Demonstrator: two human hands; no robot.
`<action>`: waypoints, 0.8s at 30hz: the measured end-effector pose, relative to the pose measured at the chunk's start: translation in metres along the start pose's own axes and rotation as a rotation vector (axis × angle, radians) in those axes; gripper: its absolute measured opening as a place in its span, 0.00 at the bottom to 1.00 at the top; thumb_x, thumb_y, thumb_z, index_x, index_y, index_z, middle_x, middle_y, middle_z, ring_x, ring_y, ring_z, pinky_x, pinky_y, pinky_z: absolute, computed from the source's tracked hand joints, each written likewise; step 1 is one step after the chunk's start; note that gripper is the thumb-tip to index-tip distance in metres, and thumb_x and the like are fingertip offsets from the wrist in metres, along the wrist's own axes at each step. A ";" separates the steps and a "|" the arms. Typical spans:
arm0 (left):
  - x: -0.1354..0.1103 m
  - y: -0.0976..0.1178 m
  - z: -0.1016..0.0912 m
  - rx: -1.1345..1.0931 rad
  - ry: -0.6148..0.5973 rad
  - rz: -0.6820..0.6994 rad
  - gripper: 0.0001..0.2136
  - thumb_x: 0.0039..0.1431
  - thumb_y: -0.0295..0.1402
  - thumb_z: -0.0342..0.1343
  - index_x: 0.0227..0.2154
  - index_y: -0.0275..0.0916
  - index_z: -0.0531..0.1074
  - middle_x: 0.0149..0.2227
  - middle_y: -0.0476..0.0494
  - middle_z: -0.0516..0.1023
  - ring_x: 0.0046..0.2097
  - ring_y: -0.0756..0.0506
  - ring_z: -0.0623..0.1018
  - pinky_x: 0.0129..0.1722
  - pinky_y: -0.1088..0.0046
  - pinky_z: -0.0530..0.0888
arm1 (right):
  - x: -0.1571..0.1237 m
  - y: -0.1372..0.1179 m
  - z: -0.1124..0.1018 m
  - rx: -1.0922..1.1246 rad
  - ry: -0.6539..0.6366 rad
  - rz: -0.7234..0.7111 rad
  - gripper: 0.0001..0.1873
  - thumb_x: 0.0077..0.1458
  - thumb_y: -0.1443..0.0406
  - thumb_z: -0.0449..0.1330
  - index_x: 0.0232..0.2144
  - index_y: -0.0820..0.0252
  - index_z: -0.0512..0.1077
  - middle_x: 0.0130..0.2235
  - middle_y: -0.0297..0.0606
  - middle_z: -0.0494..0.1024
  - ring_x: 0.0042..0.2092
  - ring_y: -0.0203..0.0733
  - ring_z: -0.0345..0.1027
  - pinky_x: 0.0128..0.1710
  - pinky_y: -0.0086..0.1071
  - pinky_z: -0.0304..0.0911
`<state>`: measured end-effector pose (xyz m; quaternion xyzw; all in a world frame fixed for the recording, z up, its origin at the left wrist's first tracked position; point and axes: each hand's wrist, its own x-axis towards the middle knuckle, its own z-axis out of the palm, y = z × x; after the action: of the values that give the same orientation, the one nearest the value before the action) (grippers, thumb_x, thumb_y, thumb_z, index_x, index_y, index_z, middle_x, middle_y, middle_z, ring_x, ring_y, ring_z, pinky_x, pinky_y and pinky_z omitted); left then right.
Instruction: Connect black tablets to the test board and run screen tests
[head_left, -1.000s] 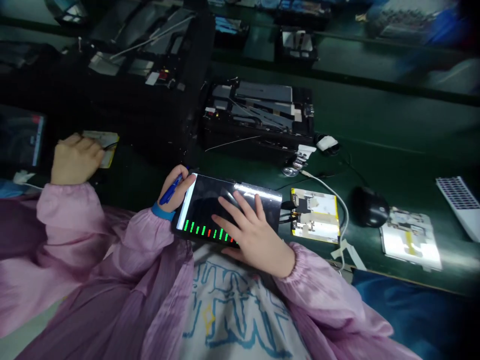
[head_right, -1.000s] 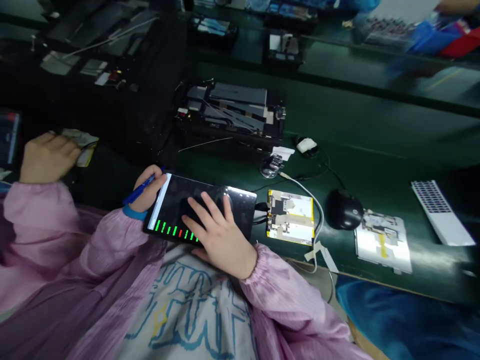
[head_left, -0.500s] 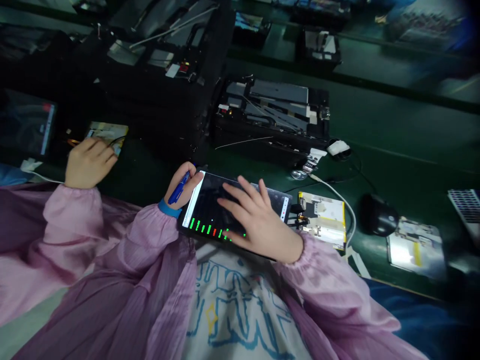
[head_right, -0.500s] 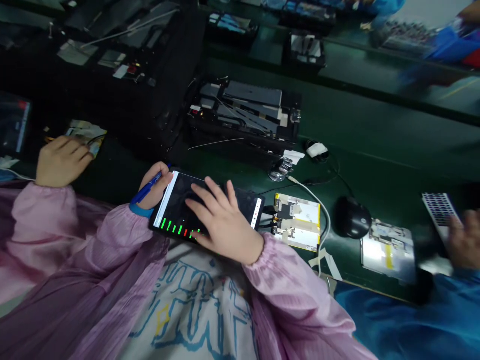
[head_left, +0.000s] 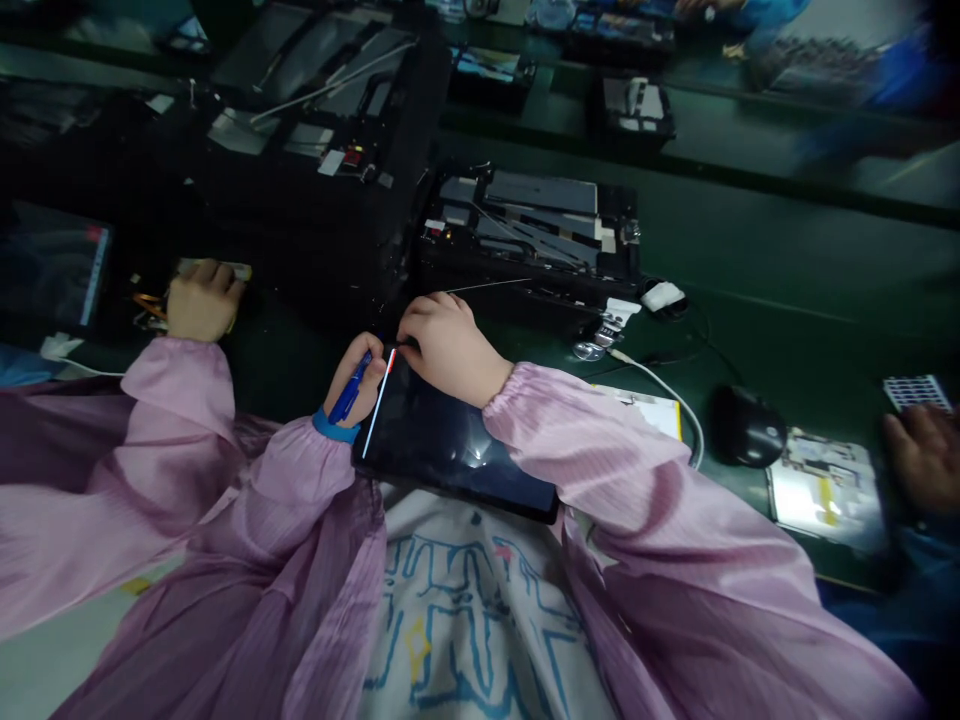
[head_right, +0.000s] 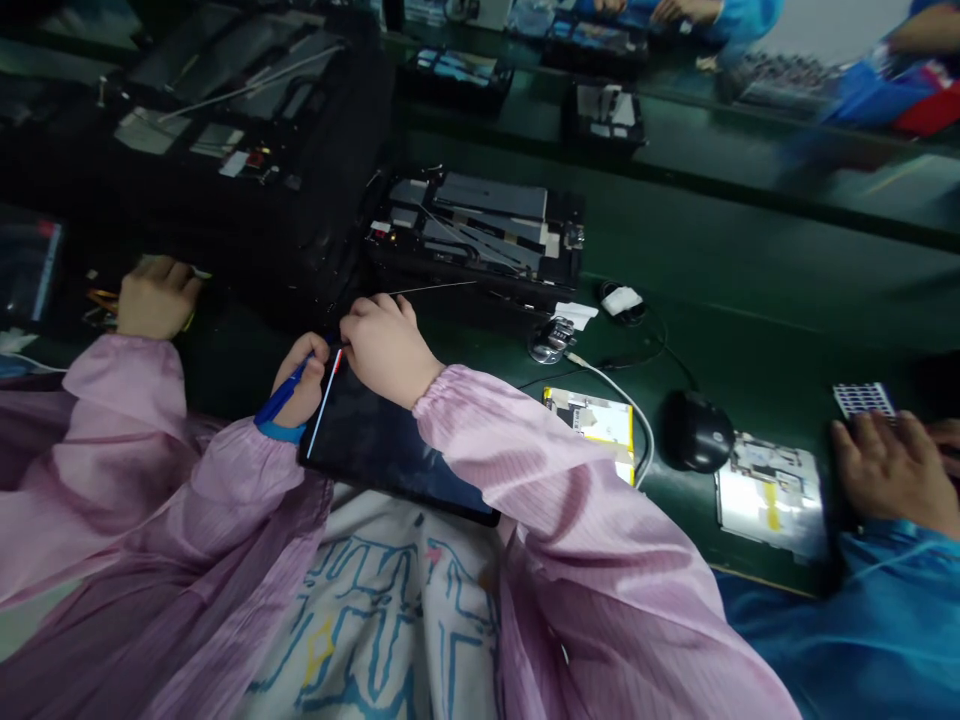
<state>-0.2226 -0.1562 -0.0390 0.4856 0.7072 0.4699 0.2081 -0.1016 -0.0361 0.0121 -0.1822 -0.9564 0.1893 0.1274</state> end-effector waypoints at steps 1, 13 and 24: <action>0.000 -0.001 0.000 -0.004 0.000 0.002 0.20 0.59 0.56 0.44 0.26 0.43 0.56 0.25 0.51 0.57 0.27 0.50 0.60 0.28 0.69 0.62 | -0.003 -0.001 -0.001 -0.010 0.018 -0.025 0.07 0.57 0.70 0.56 0.33 0.60 0.76 0.44 0.42 0.74 0.51 0.51 0.60 0.56 0.49 0.52; 0.001 0.000 0.000 0.033 -0.008 -0.020 0.18 0.61 0.51 0.44 0.26 0.42 0.59 0.24 0.52 0.57 0.27 0.51 0.62 0.28 0.70 0.62 | -0.089 0.012 -0.036 0.386 -0.040 -0.012 0.07 0.56 0.73 0.53 0.30 0.58 0.68 0.31 0.35 0.74 0.37 0.40 0.66 0.41 0.36 0.61; 0.003 -0.003 0.004 -0.020 0.022 -0.010 0.19 0.59 0.53 0.47 0.26 0.42 0.58 0.24 0.50 0.57 0.26 0.48 0.61 0.26 0.69 0.61 | -0.164 0.064 -0.066 0.876 0.796 0.431 0.04 0.51 0.67 0.62 0.28 0.53 0.69 0.25 0.33 0.68 0.25 0.38 0.62 0.23 0.34 0.54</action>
<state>-0.2227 -0.1515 -0.0432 0.4749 0.7072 0.4810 0.2074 0.0867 -0.0248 0.0164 -0.3582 -0.6112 0.5027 0.4953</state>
